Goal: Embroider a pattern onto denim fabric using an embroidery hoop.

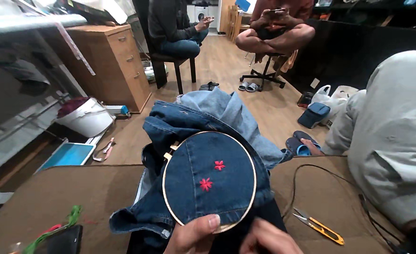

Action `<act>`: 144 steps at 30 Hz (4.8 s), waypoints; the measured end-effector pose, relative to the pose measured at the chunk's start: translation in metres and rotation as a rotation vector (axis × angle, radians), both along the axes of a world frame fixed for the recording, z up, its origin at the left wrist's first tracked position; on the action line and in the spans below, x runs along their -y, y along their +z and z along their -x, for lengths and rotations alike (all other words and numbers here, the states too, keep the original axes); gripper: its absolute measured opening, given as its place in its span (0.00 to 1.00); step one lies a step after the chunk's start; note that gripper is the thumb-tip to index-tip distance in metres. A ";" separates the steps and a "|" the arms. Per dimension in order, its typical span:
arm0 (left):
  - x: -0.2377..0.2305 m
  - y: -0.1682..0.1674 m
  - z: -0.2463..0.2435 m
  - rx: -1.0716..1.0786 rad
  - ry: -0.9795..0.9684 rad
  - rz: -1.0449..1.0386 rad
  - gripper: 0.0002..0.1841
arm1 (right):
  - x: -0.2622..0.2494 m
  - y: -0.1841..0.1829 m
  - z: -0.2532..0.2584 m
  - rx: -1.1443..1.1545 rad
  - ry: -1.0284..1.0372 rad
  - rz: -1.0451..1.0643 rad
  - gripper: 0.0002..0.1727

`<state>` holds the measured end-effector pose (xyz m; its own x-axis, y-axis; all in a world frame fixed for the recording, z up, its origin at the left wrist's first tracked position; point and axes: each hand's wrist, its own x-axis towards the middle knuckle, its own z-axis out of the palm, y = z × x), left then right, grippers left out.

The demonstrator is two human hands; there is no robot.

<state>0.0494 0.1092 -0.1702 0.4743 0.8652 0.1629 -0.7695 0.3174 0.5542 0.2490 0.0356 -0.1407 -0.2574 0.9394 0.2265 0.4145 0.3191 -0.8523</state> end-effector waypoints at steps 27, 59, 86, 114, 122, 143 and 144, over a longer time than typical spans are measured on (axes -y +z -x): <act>0.014 0.011 0.004 -0.092 0.126 0.163 0.13 | -0.037 -0.043 0.052 -0.839 -0.245 -0.124 0.26; 0.014 0.011 0.006 -0.089 0.119 0.149 0.14 | -0.038 -0.045 0.056 -0.844 -0.291 -0.182 0.26; 0.014 0.010 0.009 -0.070 0.113 0.138 0.14 | -0.034 -0.041 0.058 -0.902 -0.275 -0.137 0.28; 0.014 0.013 0.006 -0.132 0.139 0.143 0.15 | -0.034 -0.040 0.056 -0.898 -0.276 -0.109 0.25; 0.014 0.013 0.007 -0.141 0.141 0.153 0.15 | -0.034 -0.041 0.057 -0.907 -0.284 -0.093 0.26; 0.013 0.012 0.007 -0.134 0.143 0.150 0.16 | -0.037 -0.048 0.058 -0.876 -0.319 -0.154 0.28; 0.013 0.012 0.006 -0.134 0.144 0.151 0.16 | -0.037 -0.048 0.058 -0.867 -0.330 -0.157 0.28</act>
